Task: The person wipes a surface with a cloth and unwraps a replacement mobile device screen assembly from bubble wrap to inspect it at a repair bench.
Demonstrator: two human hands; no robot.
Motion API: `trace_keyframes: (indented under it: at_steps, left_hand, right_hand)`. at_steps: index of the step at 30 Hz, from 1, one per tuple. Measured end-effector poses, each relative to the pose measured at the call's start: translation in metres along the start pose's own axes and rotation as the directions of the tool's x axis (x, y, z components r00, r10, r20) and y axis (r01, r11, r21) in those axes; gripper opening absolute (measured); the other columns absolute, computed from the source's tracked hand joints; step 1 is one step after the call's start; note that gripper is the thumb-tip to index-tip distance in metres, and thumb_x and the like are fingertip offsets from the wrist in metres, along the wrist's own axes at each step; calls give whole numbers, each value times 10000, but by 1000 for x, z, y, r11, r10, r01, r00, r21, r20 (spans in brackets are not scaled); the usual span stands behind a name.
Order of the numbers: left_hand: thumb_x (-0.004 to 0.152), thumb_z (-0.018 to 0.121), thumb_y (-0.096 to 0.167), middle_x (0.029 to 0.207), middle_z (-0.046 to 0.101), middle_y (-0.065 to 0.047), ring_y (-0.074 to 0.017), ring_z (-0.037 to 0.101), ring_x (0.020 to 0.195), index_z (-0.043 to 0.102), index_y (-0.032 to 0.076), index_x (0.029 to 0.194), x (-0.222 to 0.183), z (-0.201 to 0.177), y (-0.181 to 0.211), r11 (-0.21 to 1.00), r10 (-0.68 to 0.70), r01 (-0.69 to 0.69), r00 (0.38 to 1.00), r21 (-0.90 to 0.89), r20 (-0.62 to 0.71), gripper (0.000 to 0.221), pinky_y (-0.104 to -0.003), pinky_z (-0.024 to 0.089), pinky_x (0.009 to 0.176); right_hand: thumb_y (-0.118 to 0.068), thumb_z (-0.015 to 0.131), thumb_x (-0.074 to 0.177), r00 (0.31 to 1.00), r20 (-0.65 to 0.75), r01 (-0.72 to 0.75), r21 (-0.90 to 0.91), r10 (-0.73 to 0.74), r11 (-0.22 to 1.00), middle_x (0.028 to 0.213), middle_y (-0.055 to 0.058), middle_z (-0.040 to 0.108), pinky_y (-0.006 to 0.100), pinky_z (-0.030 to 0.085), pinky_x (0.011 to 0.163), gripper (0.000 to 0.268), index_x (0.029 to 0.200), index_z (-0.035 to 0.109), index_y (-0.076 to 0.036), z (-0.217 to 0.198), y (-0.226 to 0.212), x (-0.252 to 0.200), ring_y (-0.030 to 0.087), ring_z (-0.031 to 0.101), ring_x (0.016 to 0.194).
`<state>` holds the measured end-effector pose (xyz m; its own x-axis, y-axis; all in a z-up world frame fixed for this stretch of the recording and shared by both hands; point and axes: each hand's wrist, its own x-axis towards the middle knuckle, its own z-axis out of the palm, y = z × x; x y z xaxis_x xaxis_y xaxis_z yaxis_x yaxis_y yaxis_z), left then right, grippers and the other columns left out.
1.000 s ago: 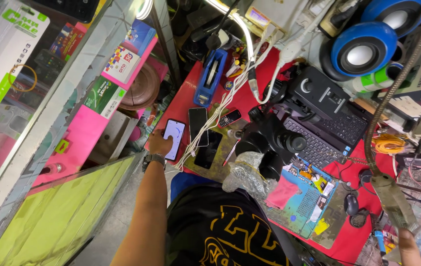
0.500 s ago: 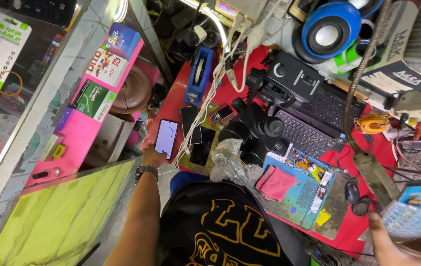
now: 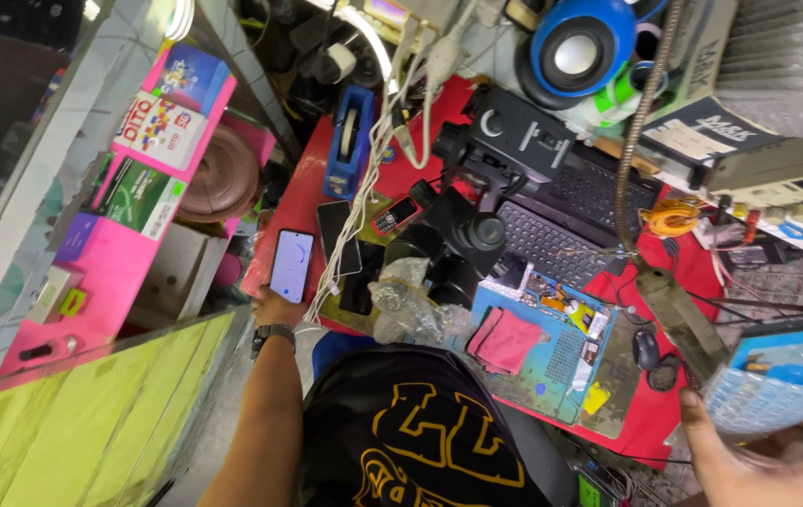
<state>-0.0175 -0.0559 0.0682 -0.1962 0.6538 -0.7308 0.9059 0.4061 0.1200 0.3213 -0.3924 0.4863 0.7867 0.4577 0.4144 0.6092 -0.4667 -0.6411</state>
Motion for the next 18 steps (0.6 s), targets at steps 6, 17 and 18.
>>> trace_keyframes:
  at_steps: [6,17,18]
  left_hand:
    - [747,669,630,1542,356,-333,-499,418,1395,66,41,1635,-27,-21,18,989,123,-122,992,88,-5,1225,-597,419,1100]
    - [843,708,431,1122,580,-368,-567,598,902,584,-147,1254,-18,-62,78,864,464,-465,592,191,-659,720,-608,499,778]
    - [813,620,151,1185,621,-436,-591,626,990,609,-226,1323,-69,-97,107,611,593,-757,245,231,-767,635,-634,521,860]
  right_hand:
    - [28,864,659,990,-142,32,137,-12,990,1299,311,540,514,555,983,908,1439,404,103,-4,52,2,346,557,1155]
    - [-274,928,609,963,-139,200,-208,-231,958,1229,222,583,398,490,925,937,1373,491,46,-30,75,31,309,610,1078]
    - [-283,917,605,970,-113,193,-186,-216,963,1217,207,588,387,497,920,942,1376,486,44,-32,78,34,295,610,1071]
